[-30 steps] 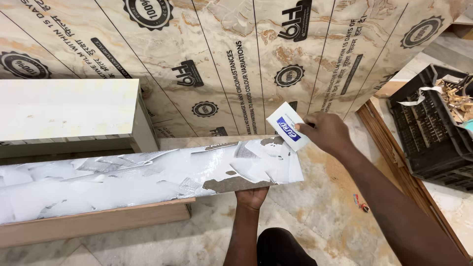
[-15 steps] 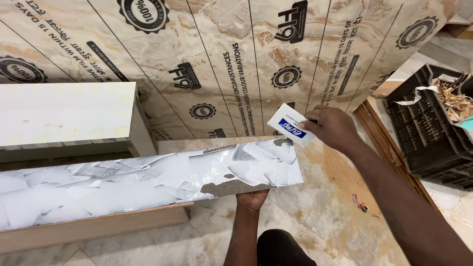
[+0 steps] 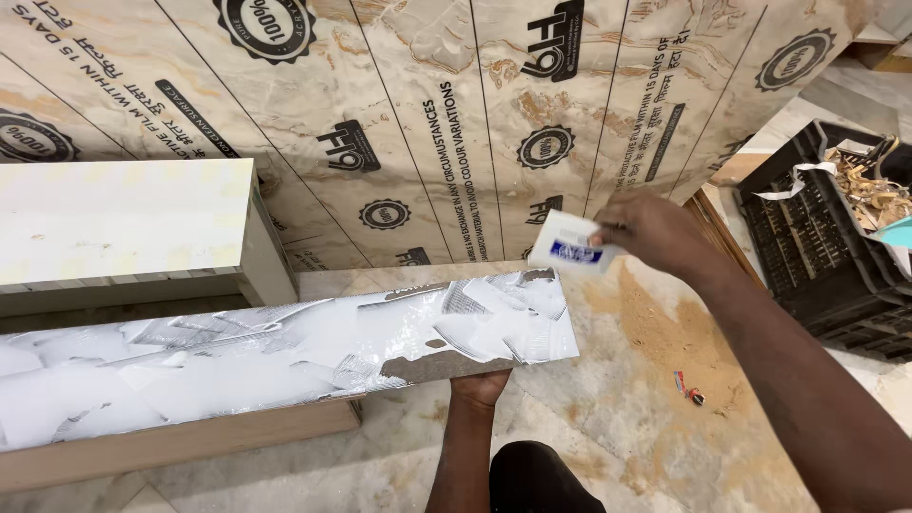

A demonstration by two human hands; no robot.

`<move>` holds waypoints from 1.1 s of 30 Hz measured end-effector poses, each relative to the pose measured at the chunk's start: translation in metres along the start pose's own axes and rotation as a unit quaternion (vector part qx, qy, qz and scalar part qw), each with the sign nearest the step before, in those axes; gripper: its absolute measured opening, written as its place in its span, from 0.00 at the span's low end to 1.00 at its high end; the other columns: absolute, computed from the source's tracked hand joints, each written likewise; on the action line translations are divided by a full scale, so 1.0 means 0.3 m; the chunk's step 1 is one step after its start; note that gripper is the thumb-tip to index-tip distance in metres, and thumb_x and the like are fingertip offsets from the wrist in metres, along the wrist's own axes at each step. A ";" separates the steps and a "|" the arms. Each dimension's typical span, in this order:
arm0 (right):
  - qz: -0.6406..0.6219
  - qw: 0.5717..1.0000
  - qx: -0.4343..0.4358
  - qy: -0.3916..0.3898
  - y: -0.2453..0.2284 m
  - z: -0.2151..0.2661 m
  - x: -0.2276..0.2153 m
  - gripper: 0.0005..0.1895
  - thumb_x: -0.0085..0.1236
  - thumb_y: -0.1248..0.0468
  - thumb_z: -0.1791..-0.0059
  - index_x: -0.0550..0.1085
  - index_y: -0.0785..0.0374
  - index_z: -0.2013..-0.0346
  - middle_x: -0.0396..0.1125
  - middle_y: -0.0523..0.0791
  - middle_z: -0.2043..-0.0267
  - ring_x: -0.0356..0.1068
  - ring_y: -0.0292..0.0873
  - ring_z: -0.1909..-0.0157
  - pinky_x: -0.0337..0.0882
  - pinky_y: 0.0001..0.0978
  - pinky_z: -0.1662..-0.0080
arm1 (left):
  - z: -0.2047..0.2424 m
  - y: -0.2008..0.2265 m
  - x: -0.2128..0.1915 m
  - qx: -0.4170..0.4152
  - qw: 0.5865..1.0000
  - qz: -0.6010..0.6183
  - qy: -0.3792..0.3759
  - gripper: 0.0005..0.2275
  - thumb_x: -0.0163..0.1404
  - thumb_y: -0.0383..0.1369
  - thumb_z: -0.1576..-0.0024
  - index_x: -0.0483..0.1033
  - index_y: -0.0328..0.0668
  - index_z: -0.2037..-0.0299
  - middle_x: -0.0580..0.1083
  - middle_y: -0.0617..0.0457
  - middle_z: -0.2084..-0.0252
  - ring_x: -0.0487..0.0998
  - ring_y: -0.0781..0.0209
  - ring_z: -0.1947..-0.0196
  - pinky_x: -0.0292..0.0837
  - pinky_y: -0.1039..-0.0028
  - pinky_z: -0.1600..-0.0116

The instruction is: The person scoops white adhesive from a yellow bucket using a plastic scraper and applies it to a long wooden plank. They then spread the adhesive evenly along the surface of the plank using the scraper.

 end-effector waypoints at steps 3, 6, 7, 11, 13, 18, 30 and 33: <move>0.004 0.998 -0.055 -0.041 -0.042 0.002 0.028 0.14 0.60 0.50 0.54 0.82 0.50 0.61 0.73 0.35 0.62 0.71 0.39 0.54 0.74 0.37 0.54 | 0.002 -0.012 0.010 0.005 0.999 -0.041 -0.005 0.29 0.44 0.50 0.36 0.62 0.40 0.30 0.64 0.41 0.29 0.64 0.39 0.30 0.60 0.45 0.29; 0.033 0.993 -0.102 -0.057 -0.085 -0.011 0.035 0.15 0.61 0.47 0.54 0.81 0.54 0.65 0.72 0.38 0.64 0.70 0.39 0.51 0.71 0.39 0.52 | -0.004 -0.039 0.027 -0.003 0.999 -0.036 0.032 0.30 0.43 0.52 0.39 0.62 0.40 0.31 0.65 0.40 0.30 0.64 0.38 0.31 0.59 0.43 0.30; 0.036 0.991 -0.104 -0.071 -0.103 -0.028 0.044 0.15 0.61 0.47 0.55 0.82 0.52 0.65 0.71 0.38 0.64 0.69 0.39 0.51 0.71 0.40 0.53 | -0.005 -0.046 0.034 -0.005 0.999 -0.040 0.027 0.31 0.43 0.52 0.39 0.62 0.40 0.31 0.64 0.40 0.30 0.64 0.37 0.31 0.59 0.43 0.29; 0.047 0.990 -0.098 -0.092 -0.123 -0.098 0.061 0.15 0.62 0.46 0.57 0.82 0.50 0.66 0.71 0.37 0.63 0.68 0.41 0.51 0.71 0.41 0.55 | -0.007 -0.068 0.038 -0.008 0.999 -0.046 0.023 0.31 0.43 0.52 0.39 0.62 0.40 0.31 0.65 0.40 0.30 0.64 0.38 0.31 0.59 0.43 0.29; 0.067 0.989 -0.085 -0.096 -0.107 -0.134 0.059 0.14 0.62 0.46 0.56 0.82 0.51 0.66 0.71 0.37 0.63 0.68 0.41 0.52 0.72 0.40 0.55 | -0.006 -0.072 0.037 -0.009 0.999 -0.047 0.022 0.31 0.43 0.52 0.39 0.62 0.40 0.31 0.65 0.40 0.30 0.64 0.38 0.31 0.59 0.44 0.29; 0.072 0.994 -0.077 -0.038 -0.029 -0.180 -0.009 0.13 0.62 0.48 0.53 0.82 0.52 0.66 0.72 0.40 0.64 0.70 0.41 0.53 0.72 0.39 0.53 | -0.001 -0.064 0.033 -0.006 0.998 -0.053 0.018 0.30 0.43 0.52 0.39 0.62 0.41 0.31 0.65 0.41 0.30 0.64 0.38 0.31 0.59 0.44 0.29; 0.154 0.954 -0.259 -0.007 -0.195 -0.003 0.006 0.02 0.61 0.58 0.57 0.79 0.50 0.71 0.70 0.37 0.64 0.67 0.41 0.51 0.74 0.36 0.57 | -0.002 -0.066 0.027 -0.006 0.998 -0.057 0.017 0.30 0.43 0.52 0.39 0.62 0.42 0.31 0.65 0.42 0.31 0.65 0.39 0.31 0.59 0.44 0.30; 0.192 0.950 -0.246 0.031 -0.189 -0.037 0.016 0.04 0.61 0.56 0.53 0.79 0.50 0.68 0.70 0.38 0.62 0.67 0.40 0.52 0.74 0.33 0.56 | 0.001 -0.062 0.021 -0.003 0.998 -0.056 0.019 0.30 0.43 0.52 0.39 0.63 0.42 0.31 0.66 0.42 0.31 0.65 0.39 0.31 0.59 0.44 0.30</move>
Point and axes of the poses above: each hand's wrist, its own z-axis away from the middle knuckle, its own x-axis out of the palm, y = z × x, the point moved 3 cm from there along -z, towards the middle knuckle
